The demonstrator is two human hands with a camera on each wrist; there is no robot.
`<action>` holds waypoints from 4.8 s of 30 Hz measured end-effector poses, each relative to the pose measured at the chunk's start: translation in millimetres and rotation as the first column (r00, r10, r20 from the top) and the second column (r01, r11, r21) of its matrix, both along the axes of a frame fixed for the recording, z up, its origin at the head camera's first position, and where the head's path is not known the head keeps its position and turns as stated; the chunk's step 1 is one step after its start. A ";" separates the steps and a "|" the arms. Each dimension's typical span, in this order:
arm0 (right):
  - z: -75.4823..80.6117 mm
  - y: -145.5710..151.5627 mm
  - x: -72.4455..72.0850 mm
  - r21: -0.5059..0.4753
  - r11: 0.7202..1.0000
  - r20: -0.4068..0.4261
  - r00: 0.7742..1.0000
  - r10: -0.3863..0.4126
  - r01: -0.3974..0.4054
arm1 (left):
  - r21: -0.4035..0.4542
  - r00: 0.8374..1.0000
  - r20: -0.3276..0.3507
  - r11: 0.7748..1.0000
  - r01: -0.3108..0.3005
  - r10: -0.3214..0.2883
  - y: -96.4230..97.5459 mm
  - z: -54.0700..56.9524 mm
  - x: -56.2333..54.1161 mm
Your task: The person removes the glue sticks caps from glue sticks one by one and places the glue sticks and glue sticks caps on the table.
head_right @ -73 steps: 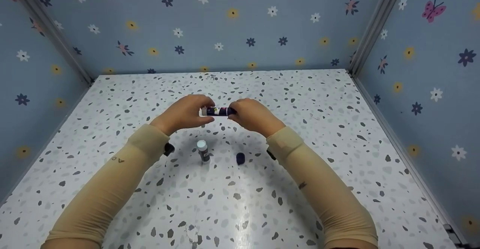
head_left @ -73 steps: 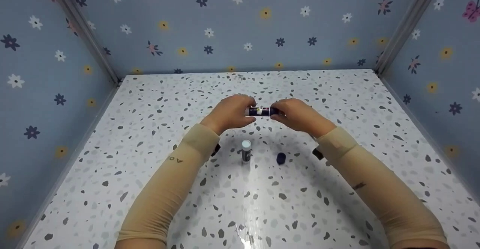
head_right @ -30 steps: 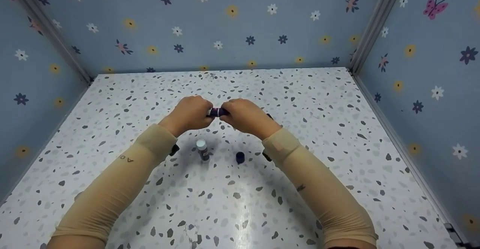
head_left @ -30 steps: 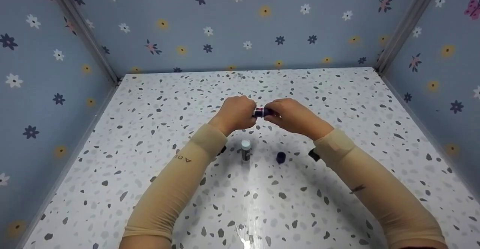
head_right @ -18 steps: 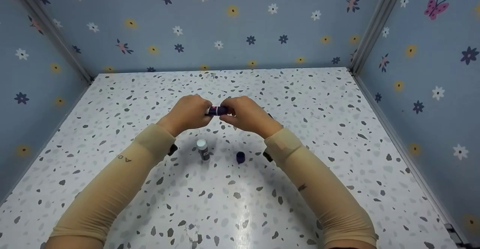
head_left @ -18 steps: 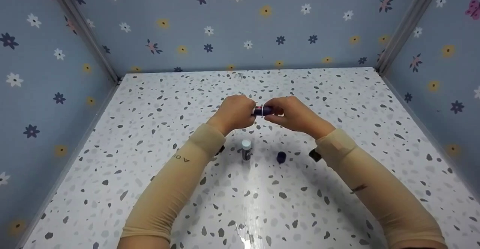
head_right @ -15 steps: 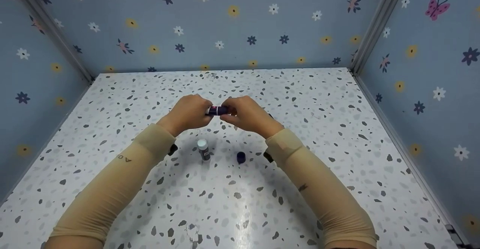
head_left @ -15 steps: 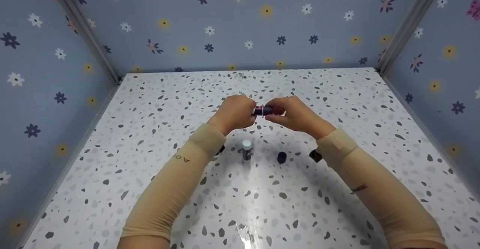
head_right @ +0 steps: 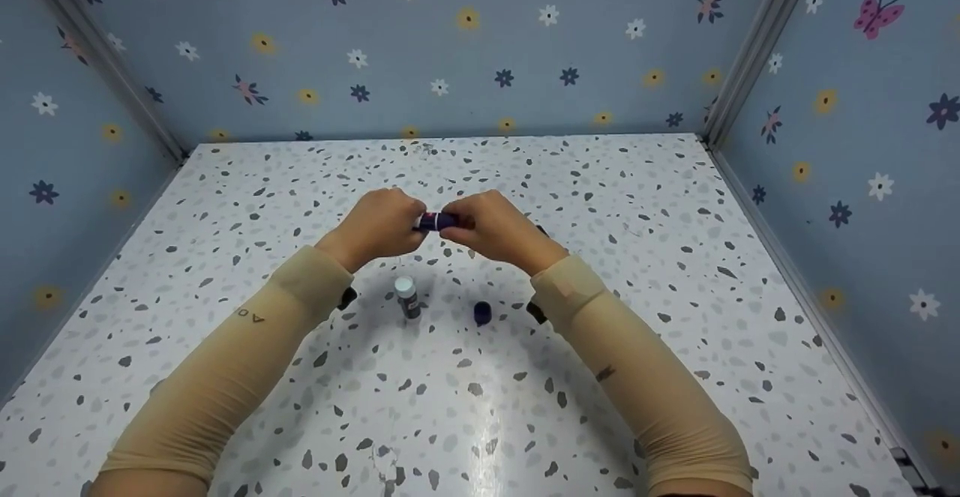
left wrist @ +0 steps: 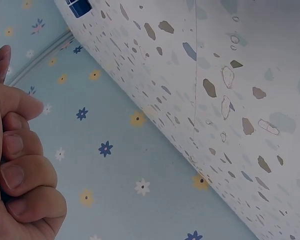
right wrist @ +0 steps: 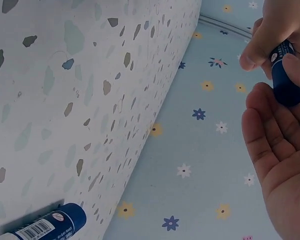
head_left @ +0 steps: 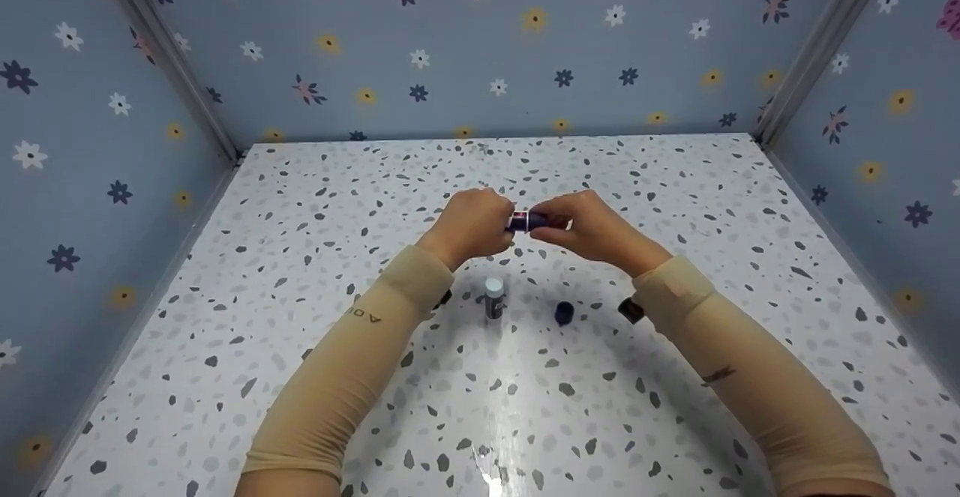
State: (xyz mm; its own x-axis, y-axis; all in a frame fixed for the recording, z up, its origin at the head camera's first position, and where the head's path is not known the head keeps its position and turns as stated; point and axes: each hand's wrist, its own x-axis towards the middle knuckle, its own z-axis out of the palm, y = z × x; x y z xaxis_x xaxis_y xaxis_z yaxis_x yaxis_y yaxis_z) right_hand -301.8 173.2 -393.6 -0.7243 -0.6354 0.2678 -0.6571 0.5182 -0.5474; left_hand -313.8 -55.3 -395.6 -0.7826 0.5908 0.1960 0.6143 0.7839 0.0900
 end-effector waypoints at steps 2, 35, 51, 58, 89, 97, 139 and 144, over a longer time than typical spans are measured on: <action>-0.7 0.2 0.1 0.002 1.000 -0.048 0.999 0.020 -0.020 | 0.000 1.000 0.007 1.000 0.002 -0.002 -0.2 0.1 -0.3; -5.1 12.9 0.6 0.023 1.000 -0.140 0.990 -0.014 0.017 | 0.026 0.991 0.116 0.998 -0.064 0.060 -26.2 -3.8 -9.3; -7.3 19.2 -1.1 0.144 0.985 0.031 0.994 -0.104 0.098 | 0.152 0.969 0.212 0.975 -0.164 0.130 -35.6 -5.9 -10.0; -11.6 21.6 0.8 0.141 0.982 0.087 0.986 -0.141 0.127 | 0.258 0.958 0.251 0.944 -0.207 0.141 -38.2 -9.4 -11.6; -34.3 23.1 -0.3 0.319 0.946 0.023 0.998 -0.058 0.048 | 0.508 0.898 0.435 0.841 -0.188 -0.062 -44.2 -20.7 -8.1; -40.0 25.4 -0.4 0.309 0.950 0.023 0.999 -0.043 0.033 | 0.508 0.887 0.455 0.839 -0.194 -0.071 -45.0 -25.5 -8.9; -58.4 20.4 -2.6 0.410 0.912 0.064 0.998 -0.024 -0.005 | 0.592 0.935 0.342 0.794 -0.134 -0.097 -42.6 -31.2 -9.0; -58.0 19.1 -2.0 0.437 0.899 0.086 0.995 -0.047 0.005 | 0.600 0.944 0.316 0.791 -0.119 -0.098 -43.2 -31.4 -9.8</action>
State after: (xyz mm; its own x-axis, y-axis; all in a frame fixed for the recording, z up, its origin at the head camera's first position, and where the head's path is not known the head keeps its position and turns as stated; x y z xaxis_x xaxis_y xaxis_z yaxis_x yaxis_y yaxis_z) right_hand -303.8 192.4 -451.6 -0.7499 -0.6538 -0.1006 -0.5979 0.7350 -0.3199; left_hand -323.6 -98.5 -427.0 -0.8694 0.4256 0.2512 0.4587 0.5059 0.7305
